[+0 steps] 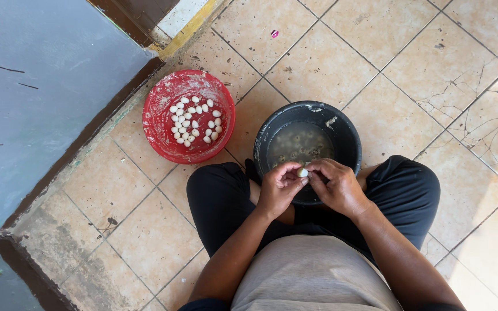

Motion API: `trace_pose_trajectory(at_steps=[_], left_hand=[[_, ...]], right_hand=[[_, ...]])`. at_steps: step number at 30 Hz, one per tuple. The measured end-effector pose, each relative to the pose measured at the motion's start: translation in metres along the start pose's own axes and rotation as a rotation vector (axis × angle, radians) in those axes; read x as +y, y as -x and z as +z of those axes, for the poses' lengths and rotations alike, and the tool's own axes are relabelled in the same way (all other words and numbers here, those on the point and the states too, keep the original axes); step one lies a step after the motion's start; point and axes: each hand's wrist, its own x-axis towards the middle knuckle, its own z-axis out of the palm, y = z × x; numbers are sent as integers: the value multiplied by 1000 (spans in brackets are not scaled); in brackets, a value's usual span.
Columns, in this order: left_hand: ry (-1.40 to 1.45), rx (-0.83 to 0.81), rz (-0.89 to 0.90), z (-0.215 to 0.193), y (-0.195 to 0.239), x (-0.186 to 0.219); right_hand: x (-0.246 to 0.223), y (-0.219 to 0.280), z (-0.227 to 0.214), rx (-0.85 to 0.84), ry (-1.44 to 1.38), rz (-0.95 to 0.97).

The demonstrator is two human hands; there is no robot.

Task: The person sits on the floor and peels small white eggs by hand. They remove the shells over a black bowl of water and place the peeled eggs into a red bowl.

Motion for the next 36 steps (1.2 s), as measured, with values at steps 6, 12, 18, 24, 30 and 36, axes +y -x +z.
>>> trace_pose_trajectory(at_steps=[6,12,18,24,30,36], left_hand=[[-332,31,145,3,3,21],[-290,-11,127,6,3,27],[-259,-5,97,6,2,21],[-67,-80,37,3,4,6],[124,-150,-150,0,2,1],[160,-136,-192,7,0,4]], right_hand=[[0,0,4,-10,84,21],[2,1,0,-9,47,88],[1,1,-5,-45,15,44],[19,9,-2,-53,-80,185],[43,14,1,-58,-700,447],[50,19,-6,-122,-669,324]])
